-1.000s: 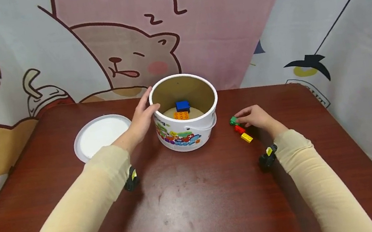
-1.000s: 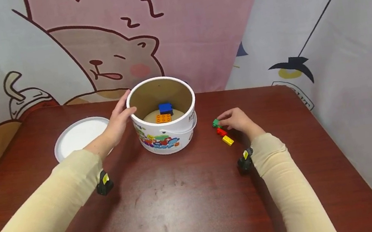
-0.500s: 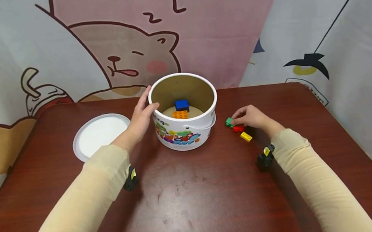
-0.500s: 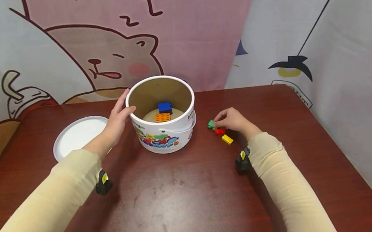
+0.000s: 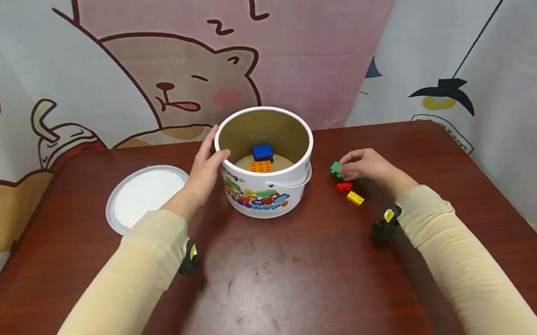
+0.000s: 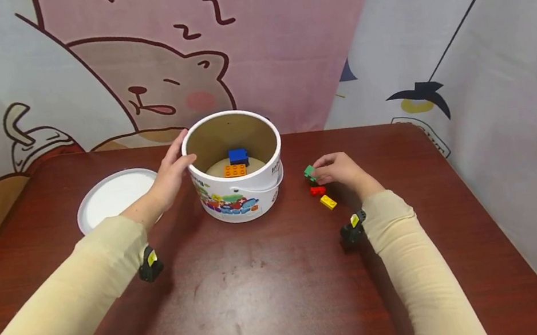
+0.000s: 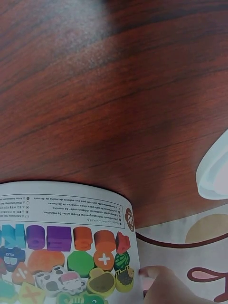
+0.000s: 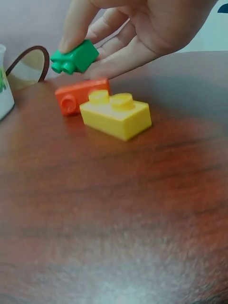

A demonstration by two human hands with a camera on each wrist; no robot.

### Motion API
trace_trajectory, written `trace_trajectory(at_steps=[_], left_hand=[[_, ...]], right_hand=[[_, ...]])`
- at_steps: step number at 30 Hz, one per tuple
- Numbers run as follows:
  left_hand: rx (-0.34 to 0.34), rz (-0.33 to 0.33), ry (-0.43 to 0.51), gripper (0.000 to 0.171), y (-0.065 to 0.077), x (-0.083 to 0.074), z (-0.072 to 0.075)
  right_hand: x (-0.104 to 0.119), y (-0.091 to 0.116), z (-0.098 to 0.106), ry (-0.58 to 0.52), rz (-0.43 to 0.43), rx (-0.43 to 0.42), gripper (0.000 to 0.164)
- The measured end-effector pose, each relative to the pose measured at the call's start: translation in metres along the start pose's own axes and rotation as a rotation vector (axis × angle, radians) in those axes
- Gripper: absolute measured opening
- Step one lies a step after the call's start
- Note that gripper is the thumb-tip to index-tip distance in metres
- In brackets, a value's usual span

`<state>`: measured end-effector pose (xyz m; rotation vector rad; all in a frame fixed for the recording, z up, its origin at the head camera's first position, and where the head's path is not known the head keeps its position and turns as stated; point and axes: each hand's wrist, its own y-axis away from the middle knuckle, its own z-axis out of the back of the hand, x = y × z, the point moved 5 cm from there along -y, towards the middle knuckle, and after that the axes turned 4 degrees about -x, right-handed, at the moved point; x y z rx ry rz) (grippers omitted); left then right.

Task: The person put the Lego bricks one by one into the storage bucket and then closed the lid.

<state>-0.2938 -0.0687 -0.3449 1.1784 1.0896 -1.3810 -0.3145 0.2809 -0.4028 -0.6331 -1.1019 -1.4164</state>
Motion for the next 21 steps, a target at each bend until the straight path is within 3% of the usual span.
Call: trace_trajectory(at_steps=[5, 13, 21], left_hand=[[-0.006, -0.001, 0.005, 0.063, -0.001, 0.001, 0.000], [-0.002, -0.004, 0.001, 0.063, 0.000, 0.001, 0.000], [0.000, -0.009, 0.003, 0.063, 0.000, 0.000, -0.001]], right_hand=[[0.004, 0.003, 0.008, -0.152, -0.001, -0.012, 0.029], [0.019, 0.014, 0.017, -0.229, -0.007, -0.026, 0.004], [0.033, 0.019, 0.026, -0.320, -0.014, -0.015, 0.009]])
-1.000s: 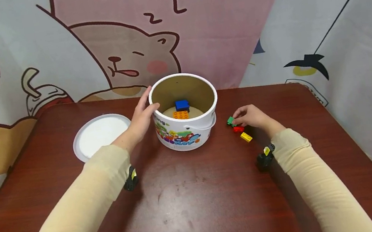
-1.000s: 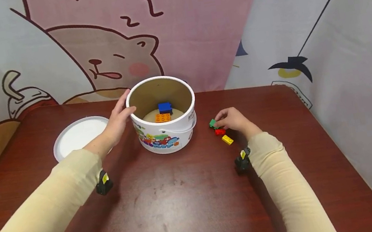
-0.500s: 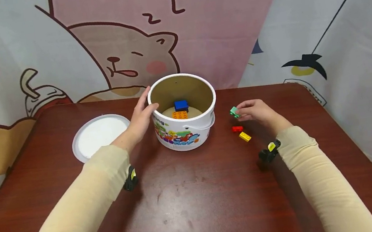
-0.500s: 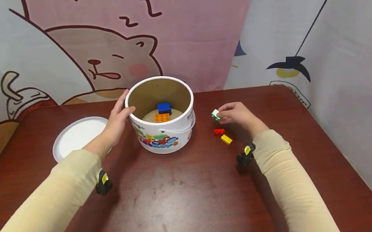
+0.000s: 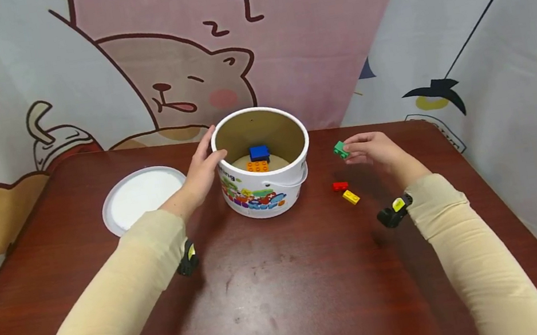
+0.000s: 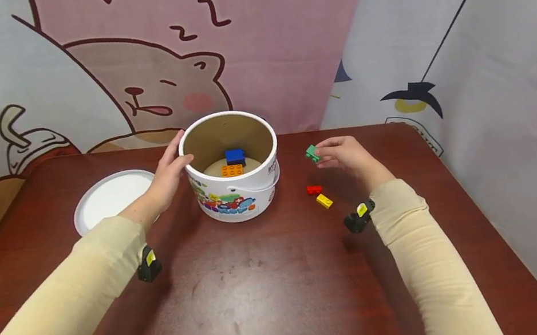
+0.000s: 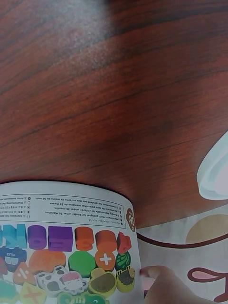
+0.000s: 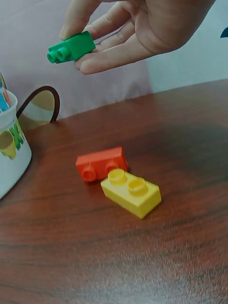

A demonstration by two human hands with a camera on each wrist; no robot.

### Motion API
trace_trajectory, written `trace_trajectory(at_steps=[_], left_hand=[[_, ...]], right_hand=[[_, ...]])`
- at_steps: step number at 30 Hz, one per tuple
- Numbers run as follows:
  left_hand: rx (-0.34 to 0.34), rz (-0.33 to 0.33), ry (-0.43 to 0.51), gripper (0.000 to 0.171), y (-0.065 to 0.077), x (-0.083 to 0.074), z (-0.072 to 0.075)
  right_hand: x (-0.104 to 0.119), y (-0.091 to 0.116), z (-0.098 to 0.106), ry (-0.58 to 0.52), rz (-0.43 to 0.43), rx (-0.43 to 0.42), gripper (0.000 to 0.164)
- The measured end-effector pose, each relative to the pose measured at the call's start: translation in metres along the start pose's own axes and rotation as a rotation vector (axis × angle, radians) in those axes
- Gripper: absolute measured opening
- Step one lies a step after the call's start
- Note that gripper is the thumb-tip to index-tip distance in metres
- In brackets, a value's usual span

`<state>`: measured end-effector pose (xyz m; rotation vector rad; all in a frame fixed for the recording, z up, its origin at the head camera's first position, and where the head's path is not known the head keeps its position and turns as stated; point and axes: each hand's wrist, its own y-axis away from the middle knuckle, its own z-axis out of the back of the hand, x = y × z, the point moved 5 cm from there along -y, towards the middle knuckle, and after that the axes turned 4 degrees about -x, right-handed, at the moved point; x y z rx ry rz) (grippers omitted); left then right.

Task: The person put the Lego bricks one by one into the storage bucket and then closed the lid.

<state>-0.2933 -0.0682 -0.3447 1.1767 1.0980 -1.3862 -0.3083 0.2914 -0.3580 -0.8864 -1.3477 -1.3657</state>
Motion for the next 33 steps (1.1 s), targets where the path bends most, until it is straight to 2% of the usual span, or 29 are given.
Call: trace_trajectory(at_steps=[11, 17, 22, 25, 27, 33], left_hand=[[0.003, 0.002, -0.017, 0.063, 0.000, 0.000, 0.000], [0.002, 0.001, 0.000, 0.064, -0.001, 0.001, 0.001], [0.037, 0.026, 0.034, 0.064, -0.001, 0.000, 0.004], [0.064, 0.051, 0.040, 0.065, -0.001, -0.002, 0.007], [0.078, 0.067, 0.007, 0.066, -0.002, -0.003, 0.010], [0.137, 0.062, -0.200, 0.070, -0.004, -0.010, 0.019]], right_hand=[[0.030, 0.007, -0.003, -0.118, 0.017, 0.012, 0.012], [0.049, 0.010, -0.012, -0.172, 0.052, 0.077, 0.016], [0.063, 0.013, -0.022, -0.131, 0.087, 0.058, 0.015], [0.070, 0.014, -0.030, -0.131, 0.100, 0.076, 0.014], [0.074, 0.014, -0.034, -0.127, 0.109, 0.079, 0.014], [0.080, 0.014, -0.047, -0.136, 0.128, 0.087, 0.018]])
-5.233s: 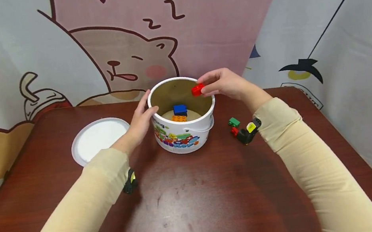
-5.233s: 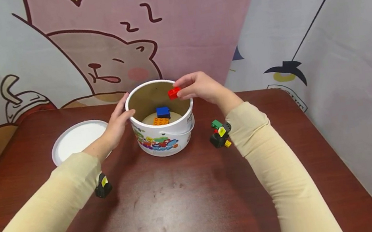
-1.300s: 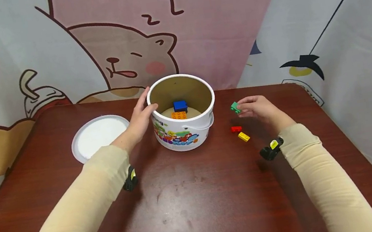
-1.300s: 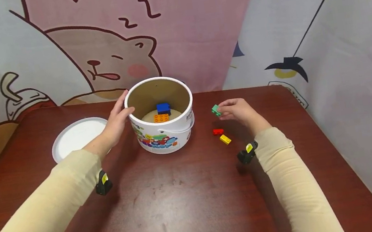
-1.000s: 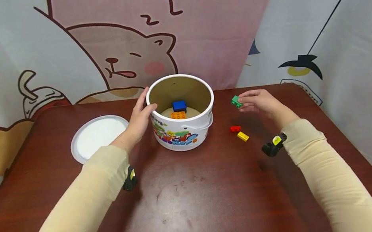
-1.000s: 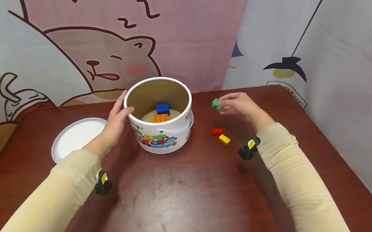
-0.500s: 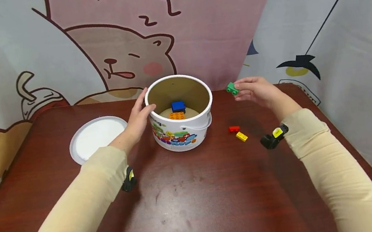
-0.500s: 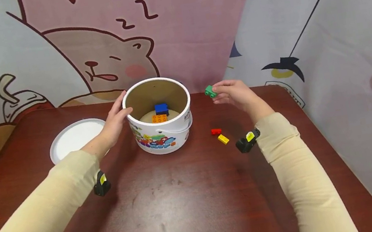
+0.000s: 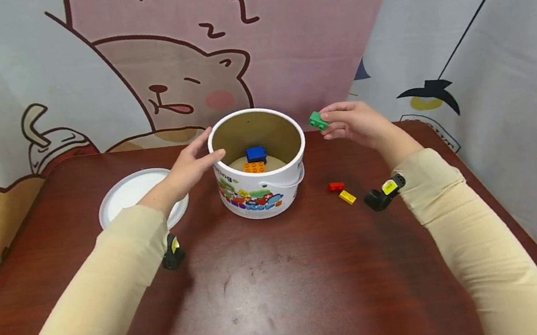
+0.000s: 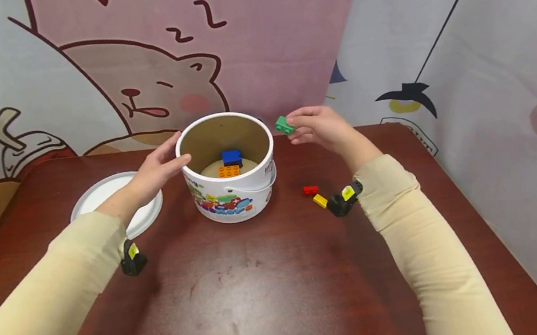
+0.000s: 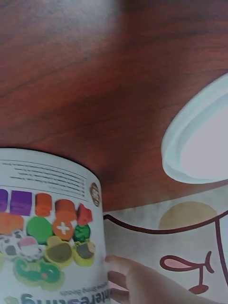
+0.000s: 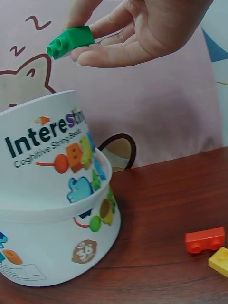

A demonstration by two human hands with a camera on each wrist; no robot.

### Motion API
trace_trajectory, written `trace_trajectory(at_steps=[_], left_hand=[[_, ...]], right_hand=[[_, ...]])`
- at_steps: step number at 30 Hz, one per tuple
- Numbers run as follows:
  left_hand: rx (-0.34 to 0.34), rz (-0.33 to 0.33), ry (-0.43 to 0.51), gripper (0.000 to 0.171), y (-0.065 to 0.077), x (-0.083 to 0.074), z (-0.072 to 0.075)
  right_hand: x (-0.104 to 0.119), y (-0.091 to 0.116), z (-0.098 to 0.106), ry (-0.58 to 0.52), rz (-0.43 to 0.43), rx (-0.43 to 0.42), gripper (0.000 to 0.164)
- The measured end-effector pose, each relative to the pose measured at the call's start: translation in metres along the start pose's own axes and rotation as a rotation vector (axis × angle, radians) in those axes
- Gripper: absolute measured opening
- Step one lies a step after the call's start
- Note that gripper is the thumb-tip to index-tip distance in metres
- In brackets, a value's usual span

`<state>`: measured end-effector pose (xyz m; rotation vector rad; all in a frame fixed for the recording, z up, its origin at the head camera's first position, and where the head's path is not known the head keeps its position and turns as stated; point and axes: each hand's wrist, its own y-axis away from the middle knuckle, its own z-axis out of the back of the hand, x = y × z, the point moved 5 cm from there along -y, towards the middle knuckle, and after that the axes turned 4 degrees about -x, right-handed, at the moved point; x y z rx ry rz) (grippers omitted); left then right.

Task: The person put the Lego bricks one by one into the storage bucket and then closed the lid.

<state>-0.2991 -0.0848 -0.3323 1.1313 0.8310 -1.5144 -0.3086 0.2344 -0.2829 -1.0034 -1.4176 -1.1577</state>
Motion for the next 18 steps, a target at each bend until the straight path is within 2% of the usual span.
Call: trace_trajectory(at_steps=[3, 9, 16, 18], left_hand=[[0.034, -0.001, -0.014, 0.069, 0.001, 0.000, 0.003], [0.074, 0.033, 0.142, 0.067, 0.000, 0.001, 0.004], [0.064, 0.063, 0.191, 0.066, 0.000, 0.002, 0.001], [0.060, 0.065, 0.196, 0.066, 0.000, 0.002, 0.001]], right_hand=[[0.001, -0.002, -0.007, 0.008, 0.003, 0.002, 0.019], [0.003, -0.009, -0.025, 0.038, -0.007, 0.017, 0.016], [0.003, -0.015, -0.045, 0.123, -0.034, 0.014, 0.009], [0.003, -0.016, -0.049, 0.134, -0.043, 0.009, 0.014]])
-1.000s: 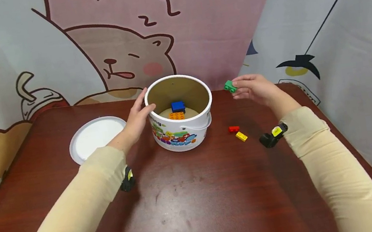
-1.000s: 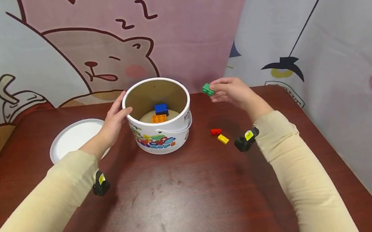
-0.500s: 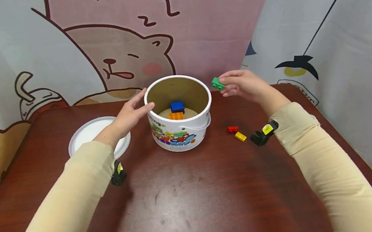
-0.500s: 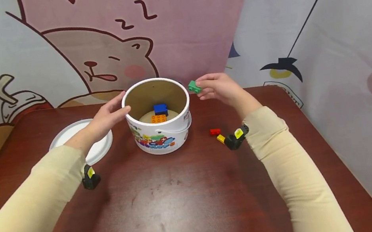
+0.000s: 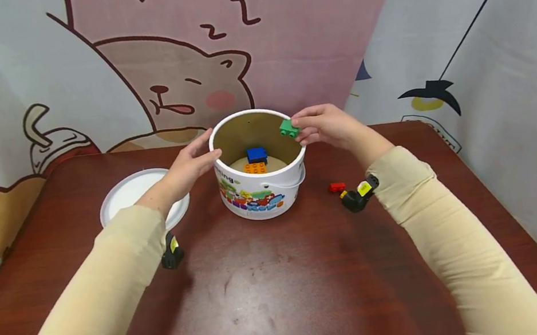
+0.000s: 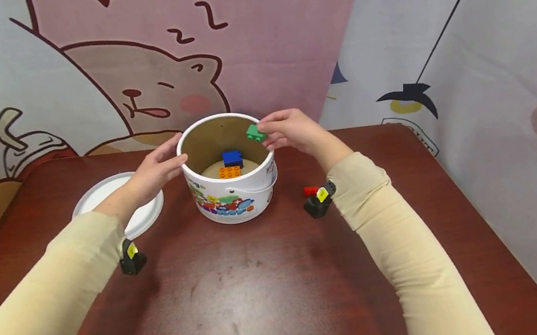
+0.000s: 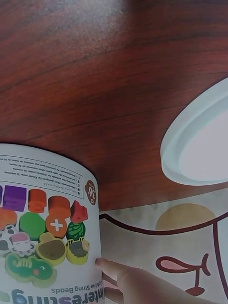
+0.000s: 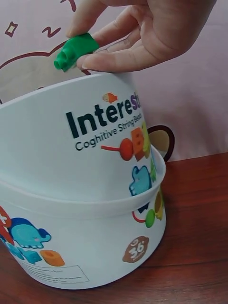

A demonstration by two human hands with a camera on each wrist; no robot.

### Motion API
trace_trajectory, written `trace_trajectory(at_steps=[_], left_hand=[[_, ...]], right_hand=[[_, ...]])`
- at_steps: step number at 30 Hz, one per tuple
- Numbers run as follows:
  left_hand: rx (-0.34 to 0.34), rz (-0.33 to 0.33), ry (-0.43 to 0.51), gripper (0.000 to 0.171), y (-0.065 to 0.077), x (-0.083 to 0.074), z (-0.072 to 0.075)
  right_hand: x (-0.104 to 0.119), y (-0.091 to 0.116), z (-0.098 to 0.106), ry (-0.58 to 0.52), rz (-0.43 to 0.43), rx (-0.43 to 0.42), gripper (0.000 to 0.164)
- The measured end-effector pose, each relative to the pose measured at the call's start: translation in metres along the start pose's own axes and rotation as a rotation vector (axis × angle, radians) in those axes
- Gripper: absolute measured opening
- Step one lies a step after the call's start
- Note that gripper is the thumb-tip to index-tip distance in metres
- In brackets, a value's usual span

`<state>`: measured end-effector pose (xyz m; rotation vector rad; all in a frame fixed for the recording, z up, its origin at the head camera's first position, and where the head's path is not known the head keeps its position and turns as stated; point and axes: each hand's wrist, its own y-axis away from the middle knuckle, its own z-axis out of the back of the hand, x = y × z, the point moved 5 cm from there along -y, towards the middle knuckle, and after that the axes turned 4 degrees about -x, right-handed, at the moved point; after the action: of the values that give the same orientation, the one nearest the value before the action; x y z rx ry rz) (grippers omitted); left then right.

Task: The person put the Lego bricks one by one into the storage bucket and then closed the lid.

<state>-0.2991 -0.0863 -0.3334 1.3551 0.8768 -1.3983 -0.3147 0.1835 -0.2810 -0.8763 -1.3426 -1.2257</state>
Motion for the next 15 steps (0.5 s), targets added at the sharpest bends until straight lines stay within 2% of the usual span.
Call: trace_trajectory(at_steps=[4, 7, 9, 13, 15], left_hand=[[-0.005, 0.001, 0.005, 0.066, 0.000, 0.000, -0.001], [-0.010, 0.004, 0.007, 0.066, 0.000, 0.000, -0.002], [-0.011, 0.000, 0.009, 0.066, -0.001, 0.001, -0.002], [-0.015, -0.010, 0.012, 0.065, -0.002, 0.001, -0.002], [-0.018, -0.018, 0.017, 0.065, -0.002, 0.001, -0.001]], right_hand=[[0.001, -0.001, -0.001, -0.014, -0.002, -0.002, 0.027], [0.000, 0.001, 0.005, -0.044, 0.010, -0.004, 0.018], [-0.001, 0.002, 0.012, -0.067, 0.024, -0.003, 0.010], [-0.010, 0.006, 0.032, -0.094, 0.040, 0.025, 0.017], [-0.018, 0.008, 0.044, -0.048, 0.039, 0.031, 0.017]])
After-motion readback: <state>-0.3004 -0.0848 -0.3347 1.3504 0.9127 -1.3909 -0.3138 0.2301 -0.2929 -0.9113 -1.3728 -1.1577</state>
